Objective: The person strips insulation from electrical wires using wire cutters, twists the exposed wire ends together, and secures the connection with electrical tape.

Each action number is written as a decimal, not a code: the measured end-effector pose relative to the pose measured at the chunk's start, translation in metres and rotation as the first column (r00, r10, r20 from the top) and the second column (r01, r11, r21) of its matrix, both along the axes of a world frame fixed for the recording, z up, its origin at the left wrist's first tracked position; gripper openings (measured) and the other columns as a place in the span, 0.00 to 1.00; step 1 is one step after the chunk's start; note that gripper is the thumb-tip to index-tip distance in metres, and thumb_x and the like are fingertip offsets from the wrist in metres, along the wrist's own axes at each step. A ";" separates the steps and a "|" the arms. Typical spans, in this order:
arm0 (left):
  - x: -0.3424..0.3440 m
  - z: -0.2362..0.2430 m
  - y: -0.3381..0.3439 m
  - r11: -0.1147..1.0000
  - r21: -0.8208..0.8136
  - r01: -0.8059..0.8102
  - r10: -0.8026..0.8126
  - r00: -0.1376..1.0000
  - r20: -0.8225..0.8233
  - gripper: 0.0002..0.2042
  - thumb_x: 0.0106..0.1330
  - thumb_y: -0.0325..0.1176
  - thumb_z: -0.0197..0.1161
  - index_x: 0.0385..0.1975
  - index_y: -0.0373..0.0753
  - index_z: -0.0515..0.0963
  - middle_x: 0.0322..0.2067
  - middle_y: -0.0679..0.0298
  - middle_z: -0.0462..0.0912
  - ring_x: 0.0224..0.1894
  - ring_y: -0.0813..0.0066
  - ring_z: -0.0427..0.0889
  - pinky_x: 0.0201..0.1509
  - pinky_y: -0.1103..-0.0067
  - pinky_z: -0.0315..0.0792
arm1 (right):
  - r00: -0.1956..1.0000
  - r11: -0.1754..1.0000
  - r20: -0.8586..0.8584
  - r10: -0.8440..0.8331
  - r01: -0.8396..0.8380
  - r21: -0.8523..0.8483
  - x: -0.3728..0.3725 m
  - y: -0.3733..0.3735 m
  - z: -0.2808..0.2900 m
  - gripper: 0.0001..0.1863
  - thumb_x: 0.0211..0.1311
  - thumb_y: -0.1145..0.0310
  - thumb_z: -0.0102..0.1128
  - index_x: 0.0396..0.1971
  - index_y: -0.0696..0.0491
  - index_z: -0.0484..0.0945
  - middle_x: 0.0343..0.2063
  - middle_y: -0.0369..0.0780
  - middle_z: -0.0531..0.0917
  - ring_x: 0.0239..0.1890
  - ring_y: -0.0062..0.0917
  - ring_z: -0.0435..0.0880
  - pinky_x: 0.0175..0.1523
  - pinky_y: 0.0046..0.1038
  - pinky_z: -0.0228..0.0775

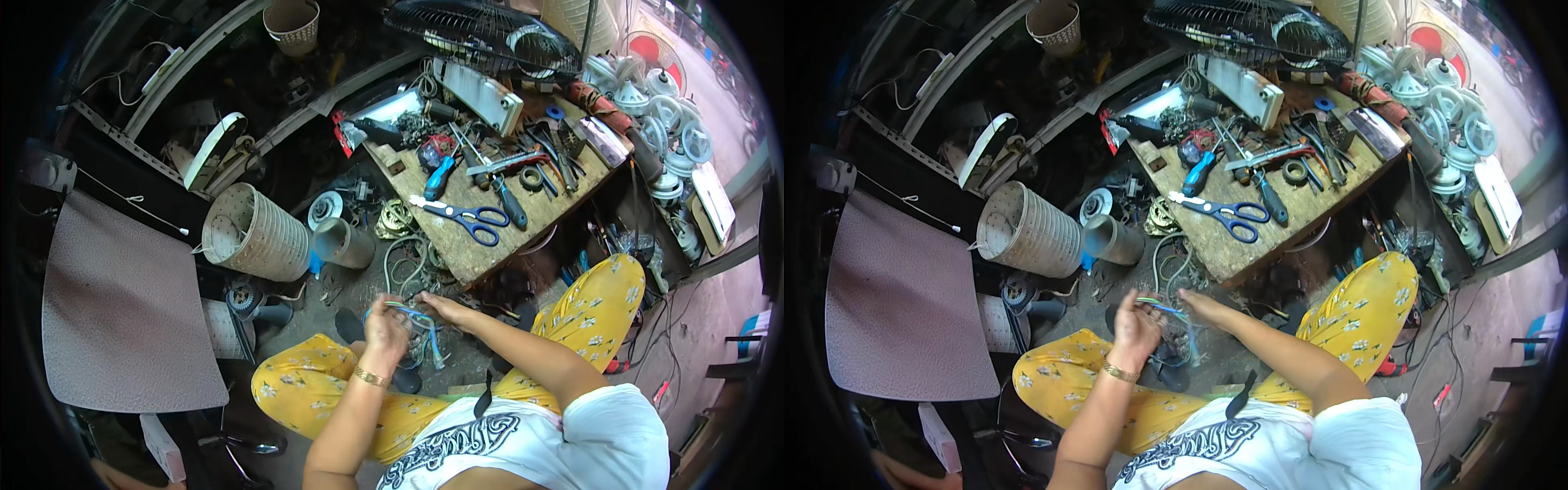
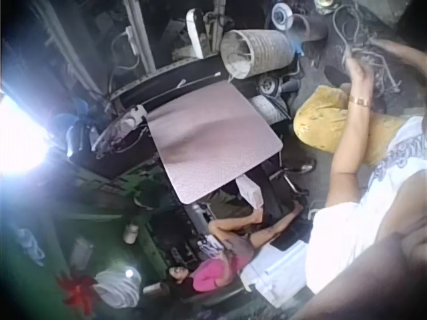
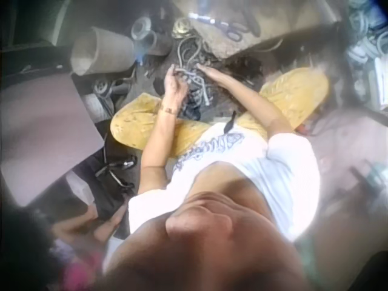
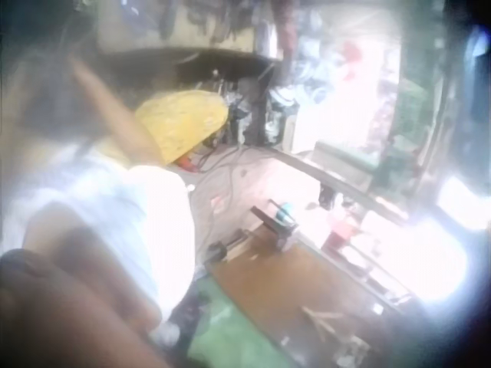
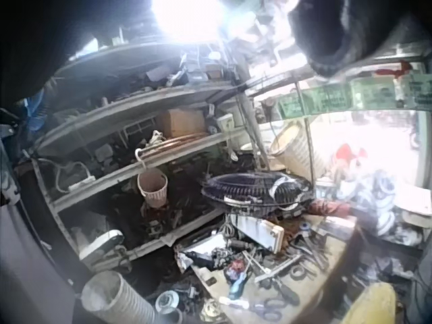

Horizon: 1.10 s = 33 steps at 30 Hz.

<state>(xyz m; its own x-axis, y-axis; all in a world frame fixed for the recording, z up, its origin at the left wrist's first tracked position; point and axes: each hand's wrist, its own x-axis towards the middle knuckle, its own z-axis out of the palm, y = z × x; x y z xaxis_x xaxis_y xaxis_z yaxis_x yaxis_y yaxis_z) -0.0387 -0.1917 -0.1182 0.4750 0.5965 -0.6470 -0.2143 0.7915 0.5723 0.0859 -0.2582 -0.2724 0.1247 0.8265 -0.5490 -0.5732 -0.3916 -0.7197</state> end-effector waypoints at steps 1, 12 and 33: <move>0.006 0.002 -0.005 0.978 0.045 0.202 -0.205 0.975 0.084 0.12 0.68 0.46 0.51 0.37 0.45 0.73 0.39 0.64 0.76 0.43 0.69 0.72 0.47 0.75 0.63 | 1.000 1.000 0.010 0.026 -0.026 0.015 0.012 -0.008 0.014 0.27 0.65 0.52 0.52 0.55 0.59 0.67 0.49 0.45 0.77 0.52 0.32 0.76 0.56 0.31 0.66; 0.033 -0.074 0.182 0.406 0.376 0.833 0.310 0.261 -0.914 0.32 0.53 0.44 0.69 0.55 0.37 0.67 0.60 0.51 0.63 0.58 0.50 0.67 0.57 0.59 0.68 | 0.318 0.853 0.893 0.319 -0.506 -0.125 0.041 -0.074 0.107 0.13 0.61 0.63 0.53 0.42 0.51 0.79 0.35 0.47 0.82 0.39 0.44 0.81 0.45 0.40 0.72; -0.009 -0.041 0.247 -0.639 -0.050 0.768 0.508 0.372 -0.777 0.09 0.58 0.32 0.55 0.33 0.49 0.82 0.37 0.68 0.82 0.41 0.66 0.78 0.46 0.62 0.66 | -0.217 0.921 0.910 -0.354 -0.251 0.299 0.129 0.049 0.217 0.20 0.53 0.67 0.61 0.46 0.55 0.70 0.44 0.48 0.74 0.44 0.42 0.75 0.42 0.40 0.73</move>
